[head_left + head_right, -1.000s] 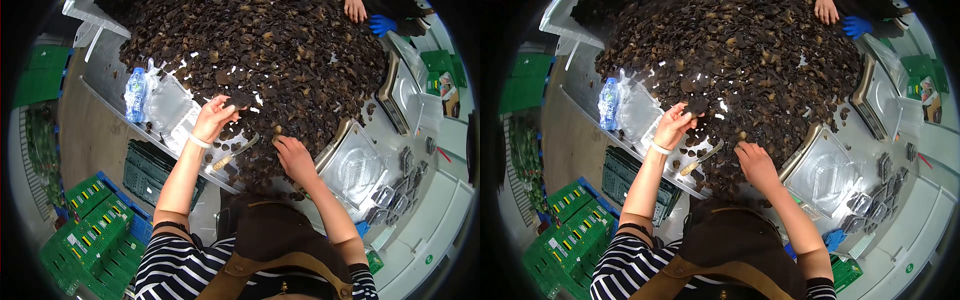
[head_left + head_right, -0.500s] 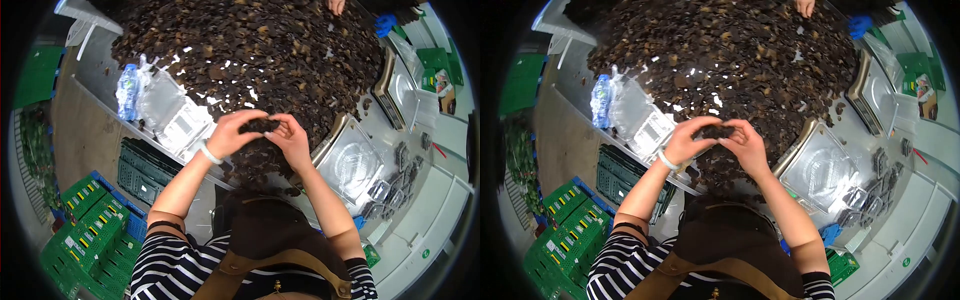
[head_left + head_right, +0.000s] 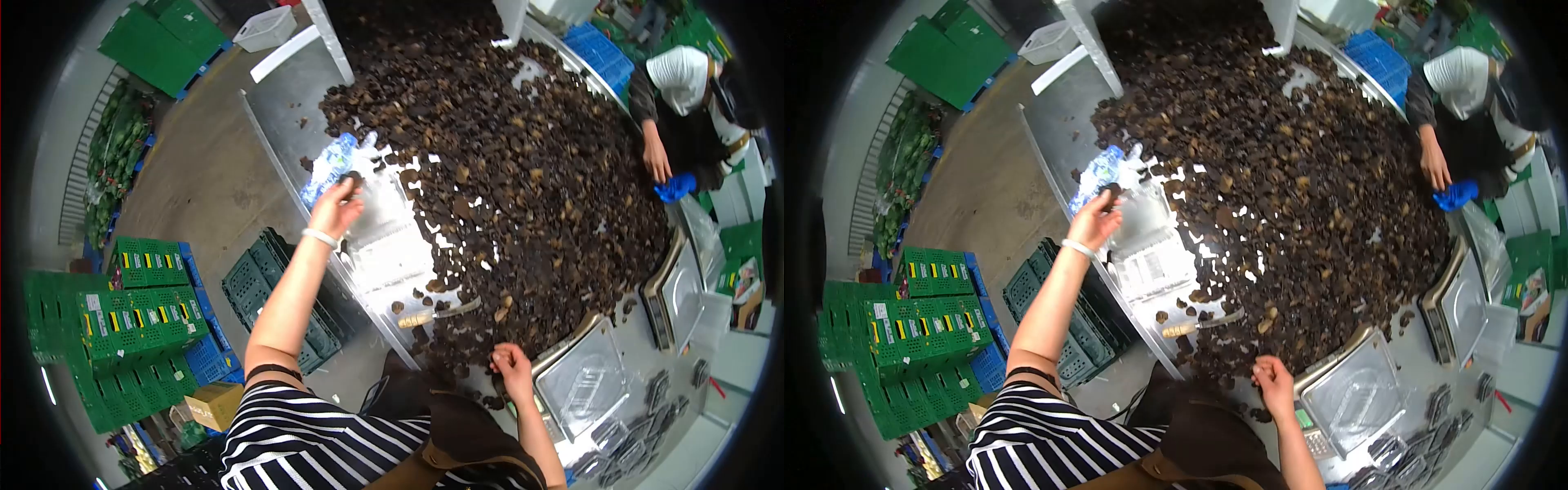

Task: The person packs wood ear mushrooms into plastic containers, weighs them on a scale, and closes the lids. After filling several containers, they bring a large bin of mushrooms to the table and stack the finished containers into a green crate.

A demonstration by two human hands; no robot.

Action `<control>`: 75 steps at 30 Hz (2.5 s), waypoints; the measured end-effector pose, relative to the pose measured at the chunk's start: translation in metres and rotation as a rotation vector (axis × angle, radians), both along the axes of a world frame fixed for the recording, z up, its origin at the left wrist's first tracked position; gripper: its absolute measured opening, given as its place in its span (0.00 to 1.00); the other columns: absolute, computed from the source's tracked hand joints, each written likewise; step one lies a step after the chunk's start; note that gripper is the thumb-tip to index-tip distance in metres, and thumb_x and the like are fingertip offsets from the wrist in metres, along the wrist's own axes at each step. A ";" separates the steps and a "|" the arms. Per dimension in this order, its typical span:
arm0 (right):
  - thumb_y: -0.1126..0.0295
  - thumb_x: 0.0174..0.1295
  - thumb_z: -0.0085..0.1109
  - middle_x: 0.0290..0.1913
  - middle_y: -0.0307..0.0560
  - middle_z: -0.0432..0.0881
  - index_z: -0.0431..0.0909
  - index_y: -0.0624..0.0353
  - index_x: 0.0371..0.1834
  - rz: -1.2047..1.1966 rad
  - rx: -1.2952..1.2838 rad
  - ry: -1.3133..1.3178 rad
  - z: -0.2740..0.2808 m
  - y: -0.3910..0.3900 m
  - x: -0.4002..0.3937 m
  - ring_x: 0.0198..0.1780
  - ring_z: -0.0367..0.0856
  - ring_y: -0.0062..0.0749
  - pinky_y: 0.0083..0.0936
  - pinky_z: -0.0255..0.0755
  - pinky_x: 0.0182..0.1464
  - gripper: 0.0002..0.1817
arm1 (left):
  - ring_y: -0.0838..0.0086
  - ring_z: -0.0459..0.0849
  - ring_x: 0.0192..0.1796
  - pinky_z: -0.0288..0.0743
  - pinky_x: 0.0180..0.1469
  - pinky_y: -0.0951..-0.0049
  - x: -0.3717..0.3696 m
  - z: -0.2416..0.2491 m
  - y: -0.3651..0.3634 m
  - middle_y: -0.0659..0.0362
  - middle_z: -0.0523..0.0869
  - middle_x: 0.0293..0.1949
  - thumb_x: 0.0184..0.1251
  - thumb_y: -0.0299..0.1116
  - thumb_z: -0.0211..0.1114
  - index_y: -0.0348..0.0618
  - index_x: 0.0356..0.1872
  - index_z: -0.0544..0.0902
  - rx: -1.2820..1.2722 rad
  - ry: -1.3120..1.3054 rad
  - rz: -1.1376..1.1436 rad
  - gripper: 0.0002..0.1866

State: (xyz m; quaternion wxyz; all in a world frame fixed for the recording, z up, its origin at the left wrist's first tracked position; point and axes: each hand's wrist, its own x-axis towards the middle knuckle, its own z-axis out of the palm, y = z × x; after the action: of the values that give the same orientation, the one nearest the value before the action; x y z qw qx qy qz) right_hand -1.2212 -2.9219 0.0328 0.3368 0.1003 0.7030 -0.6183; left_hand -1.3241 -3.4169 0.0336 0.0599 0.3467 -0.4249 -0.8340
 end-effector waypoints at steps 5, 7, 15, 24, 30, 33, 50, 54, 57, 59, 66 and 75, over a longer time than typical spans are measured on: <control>0.77 0.66 0.62 0.34 0.39 0.83 0.78 0.66 0.48 0.084 0.104 0.037 0.004 0.004 0.002 0.34 0.80 0.18 0.19 0.75 0.39 0.09 | 0.66 0.86 0.36 0.86 0.37 0.66 -0.058 -0.007 -0.166 0.57 0.84 0.37 0.68 0.39 0.68 0.41 0.44 0.79 0.118 0.056 0.188 0.14; 0.77 0.66 0.62 0.33 0.39 0.83 0.79 0.65 0.47 0.115 0.114 0.024 0.005 -0.001 0.000 0.34 0.80 0.18 0.20 0.75 0.40 0.09 | 0.59 0.87 0.46 0.87 0.45 0.63 -0.093 0.066 -0.211 0.50 0.84 0.48 0.66 0.45 0.70 0.40 0.55 0.76 -0.212 0.194 0.209 0.24; 0.75 0.59 0.66 0.46 0.50 0.82 0.77 0.60 0.52 0.426 0.431 0.398 0.016 -0.025 -0.019 0.44 0.81 0.42 0.30 0.76 0.51 0.18 | 0.71 0.86 0.42 0.78 0.47 0.69 -0.155 0.044 -0.128 0.54 0.89 0.41 0.70 0.47 0.65 0.37 0.50 0.84 -1.265 0.049 -0.102 0.21; 0.59 0.56 0.70 0.74 0.54 0.60 0.66 0.54 0.71 0.614 0.898 0.838 0.004 -0.030 -0.071 0.75 0.56 0.54 0.52 0.53 0.73 0.39 | 0.43 0.59 0.74 0.55 0.72 0.45 -0.097 -0.058 0.142 0.50 0.60 0.76 0.55 0.53 0.74 0.58 0.73 0.66 -1.857 -0.089 -0.639 0.44; 0.51 0.62 0.63 0.75 0.50 0.61 0.67 0.46 0.72 0.740 1.022 0.977 -0.038 -0.024 -0.141 0.76 0.55 0.51 0.54 0.50 0.75 0.35 | 0.51 0.75 0.57 0.74 0.57 0.56 -0.124 -0.072 0.184 0.50 0.78 0.53 0.58 0.32 0.71 0.49 0.57 0.77 -1.595 0.139 -0.550 0.24; 0.56 0.61 0.65 0.70 0.51 0.66 0.72 0.53 0.65 0.490 0.979 1.022 -0.042 -0.016 -0.181 0.71 0.62 0.51 0.48 0.55 0.72 0.29 | 0.55 0.80 0.50 0.77 0.52 0.58 -0.099 -0.080 0.211 0.54 0.81 0.45 0.61 0.25 0.66 0.44 0.48 0.81 -1.540 0.486 -0.892 0.14; 0.65 0.58 0.67 0.35 0.43 0.83 0.83 0.54 0.36 -0.082 0.575 1.155 -0.018 -0.035 -0.318 0.44 0.77 0.43 0.40 0.66 0.51 0.07 | 0.72 0.84 0.34 0.77 0.35 0.74 -0.126 -0.035 0.287 0.57 0.88 0.39 0.75 0.32 0.61 0.41 0.48 0.86 -0.554 0.047 -0.644 0.10; 0.62 0.54 0.71 0.41 0.44 0.84 0.82 0.54 0.42 0.349 0.331 1.065 0.016 -0.058 -0.247 0.47 0.78 0.44 0.41 0.68 0.55 0.14 | 0.68 0.87 0.44 0.83 0.43 0.69 -0.101 -0.035 0.254 0.55 0.82 0.52 0.80 0.58 0.44 0.38 0.62 0.73 0.552 -0.088 -0.584 0.32; 0.63 0.54 0.72 0.51 0.48 0.82 0.81 0.55 0.49 0.273 0.255 0.877 0.000 -0.043 -0.242 0.56 0.76 0.47 0.42 0.67 0.60 0.20 | 0.67 0.87 0.46 0.80 0.34 0.77 -0.072 -0.042 0.237 0.54 0.86 0.49 0.79 0.41 0.54 0.39 0.59 0.77 0.601 -0.211 -0.518 0.18; 0.63 0.54 0.73 0.54 0.47 0.81 0.80 0.56 0.51 0.087 0.459 0.909 -0.028 -0.016 -0.258 0.58 0.75 0.47 0.41 0.66 0.61 0.22 | 0.78 0.79 0.34 0.69 0.27 0.85 -0.056 -0.041 0.226 0.55 0.86 0.46 0.72 0.25 0.61 0.39 0.57 0.79 0.550 -0.247 -0.517 0.14; 0.49 0.53 0.71 0.70 0.55 0.66 0.70 0.50 0.68 0.290 0.947 0.925 -0.057 0.007 -0.228 0.67 0.65 0.55 0.52 0.62 0.65 0.39 | 0.82 0.76 0.31 0.64 0.27 0.84 -0.012 -0.046 0.216 0.60 0.84 0.39 0.70 0.27 0.64 0.38 0.52 0.83 0.199 -0.227 -0.607 0.12; 0.67 0.47 0.73 0.65 0.45 0.69 0.76 0.49 0.58 0.763 0.864 1.013 -0.041 -0.032 -0.108 0.59 0.69 0.49 0.43 0.70 0.57 0.31 | 0.83 0.77 0.26 0.69 0.24 0.85 -0.053 -0.010 0.065 0.61 0.84 0.33 0.66 0.23 0.63 0.38 0.48 0.82 -0.235 -0.011 -0.153 0.10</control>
State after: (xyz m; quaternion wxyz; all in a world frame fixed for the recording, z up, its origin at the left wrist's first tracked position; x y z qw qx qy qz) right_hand -1.3289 -2.9537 -0.0081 0.0947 -0.3221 0.9366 -0.0999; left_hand -1.3774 -3.3517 0.0237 0.0341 0.3082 -0.5454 -0.7787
